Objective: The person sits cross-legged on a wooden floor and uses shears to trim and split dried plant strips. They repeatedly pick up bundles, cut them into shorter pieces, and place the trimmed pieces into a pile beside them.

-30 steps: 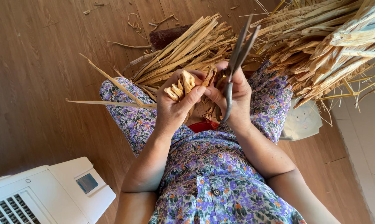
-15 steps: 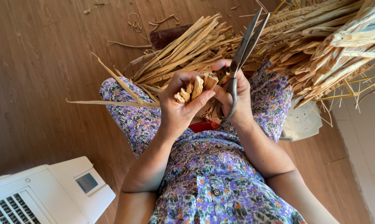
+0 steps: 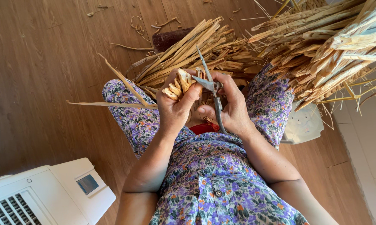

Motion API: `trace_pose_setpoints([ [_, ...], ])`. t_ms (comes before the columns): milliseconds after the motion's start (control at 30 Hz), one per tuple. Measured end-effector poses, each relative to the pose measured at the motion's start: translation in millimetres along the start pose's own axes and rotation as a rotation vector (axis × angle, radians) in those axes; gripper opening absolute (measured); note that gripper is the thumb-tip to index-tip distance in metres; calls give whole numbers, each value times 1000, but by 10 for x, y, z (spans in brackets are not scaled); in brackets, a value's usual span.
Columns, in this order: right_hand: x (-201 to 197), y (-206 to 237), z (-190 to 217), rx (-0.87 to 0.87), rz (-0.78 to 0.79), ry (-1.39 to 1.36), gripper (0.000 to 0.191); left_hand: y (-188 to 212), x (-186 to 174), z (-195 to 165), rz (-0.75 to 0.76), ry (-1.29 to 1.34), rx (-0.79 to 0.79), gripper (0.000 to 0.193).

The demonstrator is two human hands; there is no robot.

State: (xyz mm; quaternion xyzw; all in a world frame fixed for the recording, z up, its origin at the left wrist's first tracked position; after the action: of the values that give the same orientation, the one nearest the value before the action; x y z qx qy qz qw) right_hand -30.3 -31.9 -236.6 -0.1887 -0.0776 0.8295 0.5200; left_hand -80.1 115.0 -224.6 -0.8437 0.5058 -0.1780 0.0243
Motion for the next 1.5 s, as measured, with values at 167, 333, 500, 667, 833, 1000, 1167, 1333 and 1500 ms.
trace_pose_setpoints([
  [167, -53, 11, 247, -150, -11, 205, 82, 16, 36, -73, 13, -34, 19, 20],
  [333, -105, -5, 377, -198, -84, 251, 82, 3, 89, -79, 15, -35, 14, 15],
  [500, -186, -34, 301, -88, -98, 314, 80, -24, 129, -71, -8, -66, -12, 17],
  [667, -281, -48, 258, -92, -159, 276, 74, -70, 203, -88, -8, -87, -6, 18],
  [833, -335, 34, 183, -119, -167, 222, 67, -54, 313, -90, 44, -65, -2, 18],
  [1000, -401, 154, -19, -76, -188, 198, 62, -27, 384, -51, 90, -143, -1, 17],
  [1167, -429, 189, -347, 22, -213, 162, 52, -107, 396, -59, 125, -47, 2, 14],
  [1333, -585, 106, -819, 181, -301, -83, 43, -426, -231, -487, -53, 73, 102, 17],
  [1500, -569, 58, -1512, 376, -365, -279, 35, -576, -1070, -1467, -477, -116, 519, 14],
])
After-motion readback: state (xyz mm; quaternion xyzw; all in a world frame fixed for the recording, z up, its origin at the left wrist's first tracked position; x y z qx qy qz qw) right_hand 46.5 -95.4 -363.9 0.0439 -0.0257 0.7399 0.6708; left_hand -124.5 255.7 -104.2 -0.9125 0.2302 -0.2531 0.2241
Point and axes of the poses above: each hand's wrist, its own y-axis away from the middle knuckle, its own x-axis out of the palm, z = x × y, the point moved 10 cm from there along -y, towards the middle knuckle, and after that the axes turned 7 degrees about -z, right-handed, at the moved point
